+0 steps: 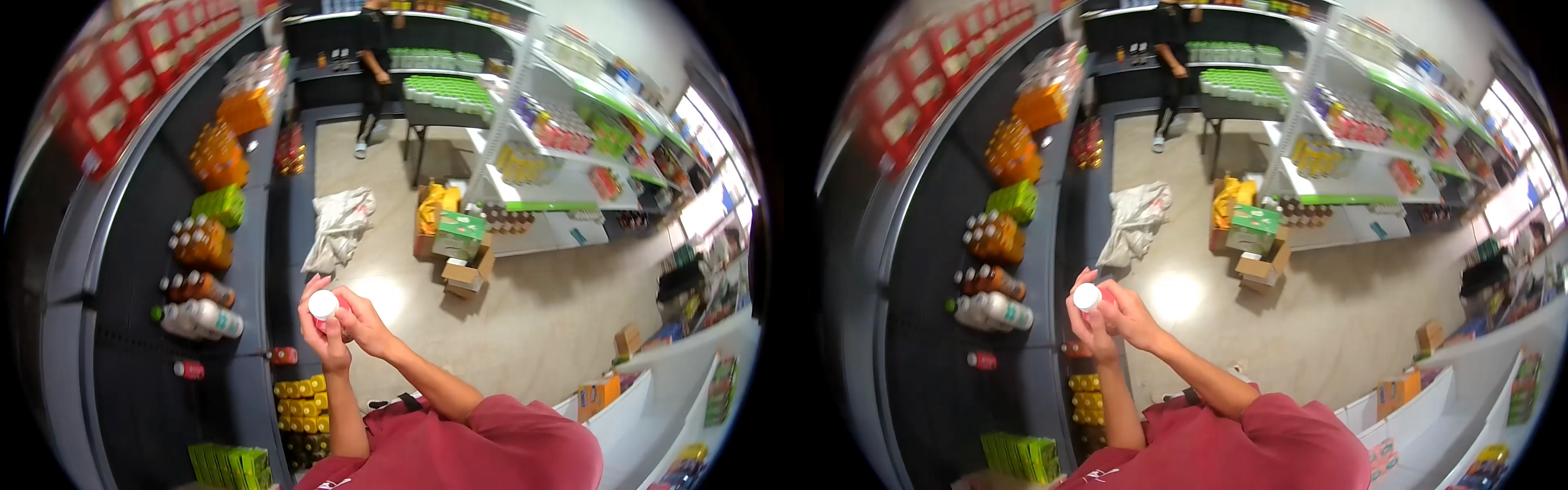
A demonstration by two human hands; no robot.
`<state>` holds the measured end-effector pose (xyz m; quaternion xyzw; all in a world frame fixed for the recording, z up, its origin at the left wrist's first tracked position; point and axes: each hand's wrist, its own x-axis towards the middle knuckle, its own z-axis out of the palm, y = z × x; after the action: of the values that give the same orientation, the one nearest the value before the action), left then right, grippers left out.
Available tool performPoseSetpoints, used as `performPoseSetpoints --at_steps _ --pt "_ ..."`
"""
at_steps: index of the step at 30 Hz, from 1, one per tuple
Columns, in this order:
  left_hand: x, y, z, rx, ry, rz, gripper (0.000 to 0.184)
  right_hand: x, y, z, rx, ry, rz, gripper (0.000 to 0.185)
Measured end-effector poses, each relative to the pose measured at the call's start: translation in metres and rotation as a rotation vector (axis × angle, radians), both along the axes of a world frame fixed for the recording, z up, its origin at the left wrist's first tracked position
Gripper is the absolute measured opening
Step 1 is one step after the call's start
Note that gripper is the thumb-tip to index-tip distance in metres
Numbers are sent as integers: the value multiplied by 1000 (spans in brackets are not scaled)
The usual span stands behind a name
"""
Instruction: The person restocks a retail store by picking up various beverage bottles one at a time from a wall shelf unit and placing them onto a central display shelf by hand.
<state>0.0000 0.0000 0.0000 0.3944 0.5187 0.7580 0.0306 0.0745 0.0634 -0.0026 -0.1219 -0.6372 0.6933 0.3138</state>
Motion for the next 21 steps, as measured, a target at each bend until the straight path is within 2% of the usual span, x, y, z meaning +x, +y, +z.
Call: performPoseSetpoints --at_steps 2,3,4,8,10,15,19,21 --pt "0 11 2 21 8 -99 60 11 5 3 -19 -72 -55 46" --pt "51 55 22 -17 104 -172 59 63 47 12 -11 49 -119 45" --pt "105 83 26 6 19 -248 58 120 73 22 54 -14 -187 44" --pt "210 148 34 -34 29 -441 58 226 121 44 102 113 -424 43" --pt "265 177 39 -20 72 -515 60 281 143 49 162 111 -551 49" --pt "377 244 48 63 137 -765 61 401 183 55 258 152 -789 51" --pt "473 269 67 21 209 -1002 62 497 193 52 274 223 -1017 41" --pt "520 281 71 16 127 -1204 59 541 192 52 244 250 -1124 38"
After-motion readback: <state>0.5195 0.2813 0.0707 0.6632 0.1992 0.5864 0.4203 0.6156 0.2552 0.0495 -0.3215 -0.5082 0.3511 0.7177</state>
